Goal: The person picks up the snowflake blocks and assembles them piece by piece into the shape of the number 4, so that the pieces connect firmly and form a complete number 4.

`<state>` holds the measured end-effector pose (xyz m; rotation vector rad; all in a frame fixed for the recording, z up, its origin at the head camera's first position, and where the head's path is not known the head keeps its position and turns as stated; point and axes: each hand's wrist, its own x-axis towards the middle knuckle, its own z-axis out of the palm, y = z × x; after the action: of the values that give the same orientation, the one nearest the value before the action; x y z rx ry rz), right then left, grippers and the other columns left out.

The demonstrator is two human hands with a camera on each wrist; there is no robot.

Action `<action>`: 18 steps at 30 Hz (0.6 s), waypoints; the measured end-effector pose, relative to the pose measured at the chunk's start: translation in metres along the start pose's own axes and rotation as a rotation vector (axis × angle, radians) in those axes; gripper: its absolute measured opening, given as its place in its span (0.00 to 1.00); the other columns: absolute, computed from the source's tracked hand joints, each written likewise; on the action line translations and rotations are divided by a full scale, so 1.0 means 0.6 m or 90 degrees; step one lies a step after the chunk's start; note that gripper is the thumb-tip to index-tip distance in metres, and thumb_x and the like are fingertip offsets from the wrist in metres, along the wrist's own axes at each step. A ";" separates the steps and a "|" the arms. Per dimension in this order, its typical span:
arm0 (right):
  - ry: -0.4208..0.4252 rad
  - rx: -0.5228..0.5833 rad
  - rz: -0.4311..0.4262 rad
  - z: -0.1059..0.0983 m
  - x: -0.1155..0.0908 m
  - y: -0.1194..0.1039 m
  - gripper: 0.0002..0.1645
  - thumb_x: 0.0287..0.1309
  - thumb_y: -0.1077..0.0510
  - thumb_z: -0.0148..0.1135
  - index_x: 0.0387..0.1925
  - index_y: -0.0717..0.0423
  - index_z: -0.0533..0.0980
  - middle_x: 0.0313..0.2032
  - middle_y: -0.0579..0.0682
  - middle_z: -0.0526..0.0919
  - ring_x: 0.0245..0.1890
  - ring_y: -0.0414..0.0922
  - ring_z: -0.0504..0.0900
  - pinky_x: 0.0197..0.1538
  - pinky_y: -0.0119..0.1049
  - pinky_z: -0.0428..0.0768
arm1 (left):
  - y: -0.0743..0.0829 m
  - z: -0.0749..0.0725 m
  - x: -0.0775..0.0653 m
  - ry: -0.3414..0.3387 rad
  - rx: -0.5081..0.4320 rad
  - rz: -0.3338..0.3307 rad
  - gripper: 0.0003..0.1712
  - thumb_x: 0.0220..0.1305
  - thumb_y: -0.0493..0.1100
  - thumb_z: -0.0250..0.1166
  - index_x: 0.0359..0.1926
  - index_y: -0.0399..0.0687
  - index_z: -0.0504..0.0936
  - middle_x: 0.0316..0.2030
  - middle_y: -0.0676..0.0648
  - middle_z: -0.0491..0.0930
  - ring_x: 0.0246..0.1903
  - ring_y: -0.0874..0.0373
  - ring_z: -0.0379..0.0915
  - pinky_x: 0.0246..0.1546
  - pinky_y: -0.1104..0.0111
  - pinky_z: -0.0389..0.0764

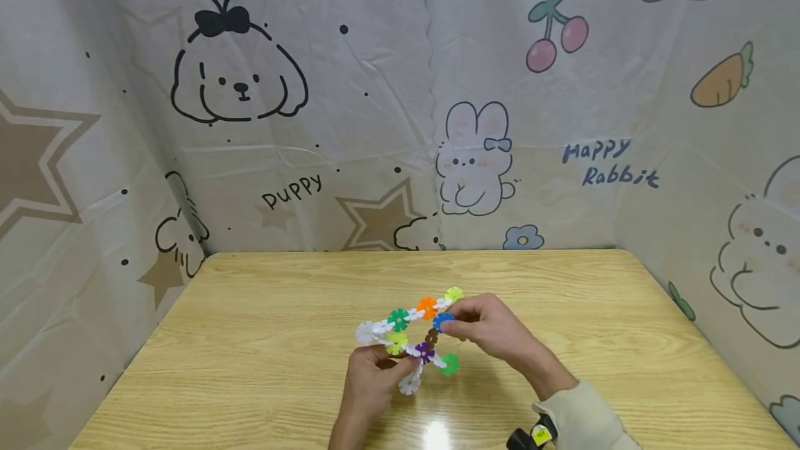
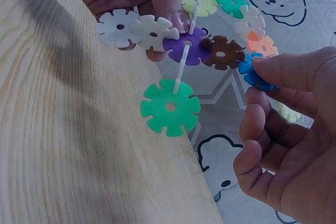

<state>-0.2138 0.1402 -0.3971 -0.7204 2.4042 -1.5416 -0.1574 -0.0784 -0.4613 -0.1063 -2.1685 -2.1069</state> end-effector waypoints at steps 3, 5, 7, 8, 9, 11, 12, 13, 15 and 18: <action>-0.013 -0.046 -0.019 -0.001 0.002 -0.001 0.08 0.66 0.57 0.65 0.31 0.54 0.85 0.28 0.48 0.81 0.29 0.45 0.74 0.32 0.35 0.76 | 0.000 0.000 -0.001 0.000 -0.008 0.004 0.10 0.50 0.34 0.76 0.34 0.32 0.88 0.30 0.41 0.86 0.26 0.53 0.84 0.23 0.72 0.79; -0.020 -0.068 -0.029 -0.001 0.003 -0.003 0.08 0.67 0.57 0.64 0.31 0.53 0.84 0.30 0.46 0.82 0.29 0.45 0.75 0.34 0.36 0.77 | 0.001 0.001 -0.002 0.000 -0.015 0.009 0.09 0.50 0.33 0.76 0.34 0.32 0.88 0.30 0.41 0.86 0.26 0.53 0.84 0.23 0.72 0.79; -0.022 -0.081 -0.035 -0.001 0.003 -0.005 0.09 0.68 0.58 0.63 0.31 0.53 0.84 0.29 0.45 0.82 0.29 0.44 0.75 0.34 0.36 0.77 | 0.000 0.001 -0.002 0.001 -0.023 0.018 0.09 0.51 0.33 0.76 0.33 0.32 0.88 0.30 0.41 0.86 0.26 0.53 0.84 0.24 0.71 0.80; -0.021 -0.085 -0.039 -0.001 0.003 -0.007 0.09 0.68 0.58 0.63 0.31 0.53 0.84 0.29 0.44 0.81 0.28 0.44 0.74 0.33 0.36 0.76 | 0.000 0.002 -0.001 0.001 -0.026 0.023 0.08 0.51 0.33 0.76 0.33 0.32 0.88 0.30 0.41 0.86 0.26 0.54 0.84 0.25 0.71 0.80; -0.019 -0.088 -0.041 -0.001 0.002 -0.008 0.09 0.68 0.58 0.62 0.31 0.53 0.84 0.28 0.44 0.81 0.28 0.43 0.74 0.32 0.35 0.76 | -0.001 0.002 -0.001 0.001 -0.027 0.028 0.08 0.51 0.32 0.76 0.33 0.33 0.88 0.30 0.42 0.86 0.26 0.54 0.84 0.25 0.71 0.81; -0.016 -0.096 -0.045 0.000 0.002 -0.011 0.09 0.68 0.59 0.62 0.30 0.54 0.83 0.26 0.44 0.79 0.26 0.43 0.72 0.31 0.34 0.74 | -0.002 0.002 0.000 0.002 -0.023 0.037 0.08 0.51 0.32 0.76 0.33 0.33 0.88 0.30 0.42 0.86 0.26 0.56 0.83 0.26 0.71 0.81; -0.014 -0.100 -0.046 0.001 0.002 -0.012 0.09 0.68 0.59 0.62 0.30 0.54 0.83 0.25 0.44 0.78 0.25 0.42 0.71 0.29 0.33 0.72 | -0.003 0.002 0.000 0.002 -0.019 0.041 0.08 0.51 0.32 0.76 0.33 0.33 0.88 0.30 0.43 0.86 0.26 0.56 0.83 0.27 0.71 0.81; -0.013 -0.102 -0.046 0.001 0.002 -0.013 0.09 0.68 0.59 0.62 0.30 0.54 0.82 0.24 0.44 0.77 0.25 0.42 0.70 0.28 0.33 0.71 | -0.004 0.002 0.000 0.002 -0.014 0.043 0.08 0.51 0.32 0.76 0.33 0.33 0.88 0.29 0.43 0.86 0.25 0.56 0.83 0.27 0.71 0.81; -0.014 -0.106 -0.044 0.002 0.002 -0.014 0.09 0.68 0.59 0.62 0.30 0.55 0.82 0.23 0.44 0.76 0.24 0.41 0.69 0.28 0.32 0.70 | -0.005 0.002 0.001 0.001 -0.004 0.045 0.08 0.51 0.32 0.76 0.33 0.33 0.88 0.29 0.43 0.86 0.25 0.57 0.82 0.27 0.71 0.82; -0.022 -0.104 -0.035 0.003 0.003 -0.014 0.09 0.68 0.60 0.61 0.30 0.55 0.81 0.22 0.44 0.75 0.23 0.41 0.68 0.26 0.31 0.68 | -0.005 0.002 0.001 -0.002 0.005 0.044 0.08 0.51 0.33 0.75 0.34 0.33 0.88 0.29 0.43 0.86 0.25 0.57 0.83 0.28 0.71 0.82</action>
<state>-0.2118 0.1350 -0.3905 -0.8429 2.5273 -1.3510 -0.1585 -0.0774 -0.4645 -0.1813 -2.1426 -2.0612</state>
